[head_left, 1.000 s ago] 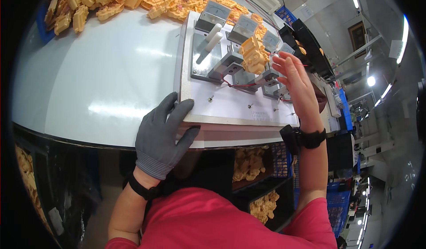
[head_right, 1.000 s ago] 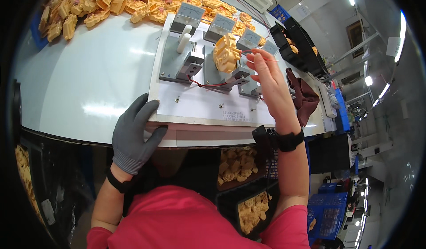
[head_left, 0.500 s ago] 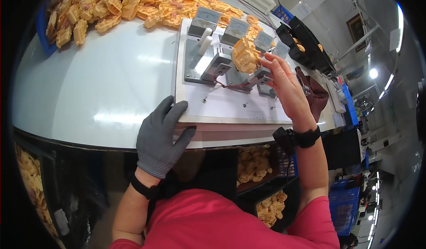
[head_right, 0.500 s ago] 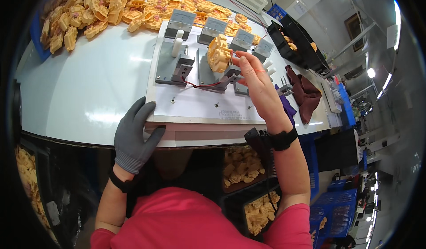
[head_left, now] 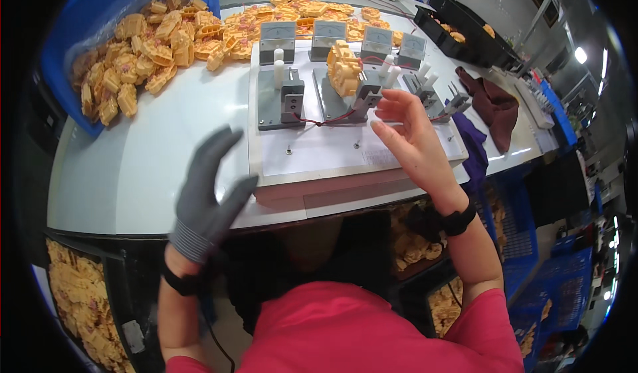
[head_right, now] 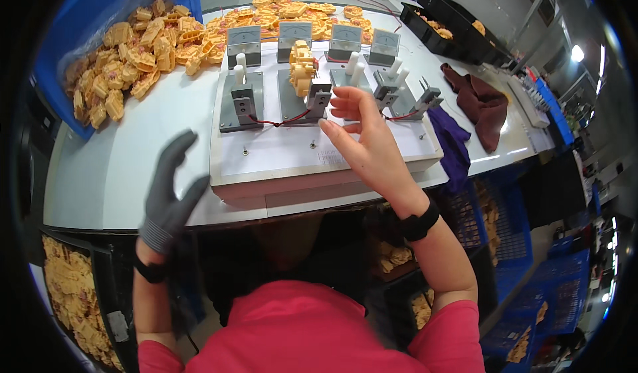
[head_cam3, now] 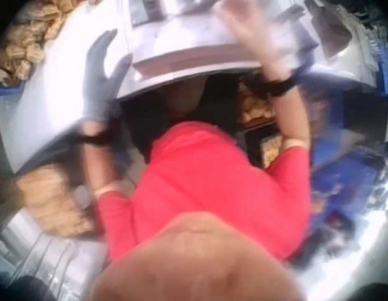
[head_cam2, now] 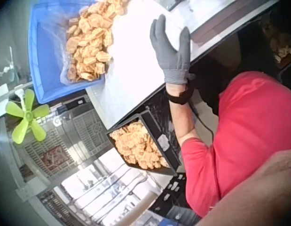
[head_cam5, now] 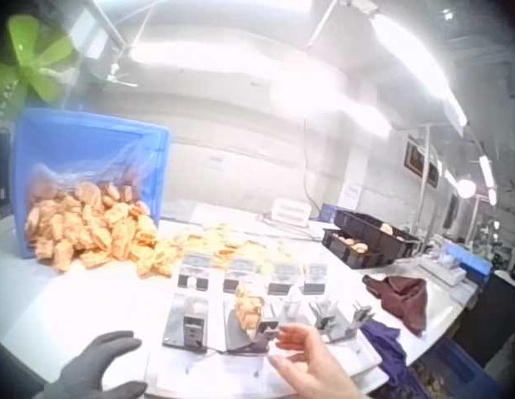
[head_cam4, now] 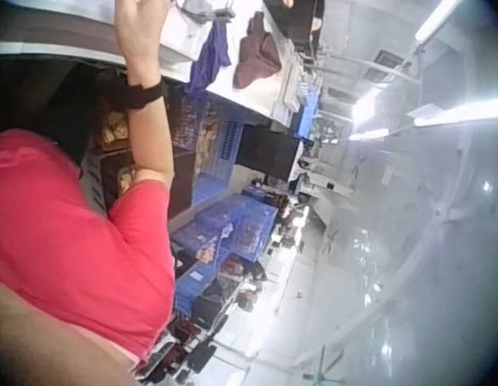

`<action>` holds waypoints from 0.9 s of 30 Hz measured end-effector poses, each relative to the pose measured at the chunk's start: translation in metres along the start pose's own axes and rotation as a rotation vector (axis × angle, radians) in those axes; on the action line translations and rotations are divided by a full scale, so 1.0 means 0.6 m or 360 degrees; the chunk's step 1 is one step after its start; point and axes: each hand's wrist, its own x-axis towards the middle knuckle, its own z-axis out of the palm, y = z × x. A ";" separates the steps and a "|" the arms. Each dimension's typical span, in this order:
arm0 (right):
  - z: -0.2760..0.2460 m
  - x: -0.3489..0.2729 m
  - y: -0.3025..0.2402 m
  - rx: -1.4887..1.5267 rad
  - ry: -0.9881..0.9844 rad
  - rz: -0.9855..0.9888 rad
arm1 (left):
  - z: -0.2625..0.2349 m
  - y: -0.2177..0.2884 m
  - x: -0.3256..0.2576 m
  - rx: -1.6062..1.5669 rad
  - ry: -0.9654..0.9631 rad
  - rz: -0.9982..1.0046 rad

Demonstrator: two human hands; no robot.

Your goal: The person picks beige plastic components from a blue bin and places them into a white testing fixture. They use a handheld device to scan or test each part, then remove the part and repeat the cycle with the next component.

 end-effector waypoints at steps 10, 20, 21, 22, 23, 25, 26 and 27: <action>0.036 0.022 0.027 0.0550 0.0141 -0.0118 | 0.011 0.151 0.309 0.0918 -0.1011 0.0485; 0.055 0.010 0.028 0.0550 0.0381 -0.0313 | 0.141 0.138 0.358 0.1470 -0.1191 0.1224; 0.065 0.012 0.028 0.0662 0.0312 -0.0274 | 0.139 0.111 0.359 0.1405 -0.1104 0.1347; 0.070 0.015 0.036 0.0738 0.0282 -0.0217 | 0.136 0.129 0.356 0.1490 -0.1185 0.1353; 0.062 0.015 0.035 0.0662 0.0360 -0.0324 | 0.131 0.137 0.364 0.1331 -0.1115 0.1369; 0.057 0.015 0.039 0.0575 0.0451 -0.0448 | 0.104 0.159 0.378 0.1306 -0.1014 0.1373; 0.053 0.015 0.048 0.0549 0.0460 -0.0474 | 0.091 0.174 0.387 0.1214 -0.0981 0.1348; 0.046 0.016 0.054 0.0482 0.0497 -0.0494 | 0.077 0.199 0.380 0.1150 -0.0854 0.1285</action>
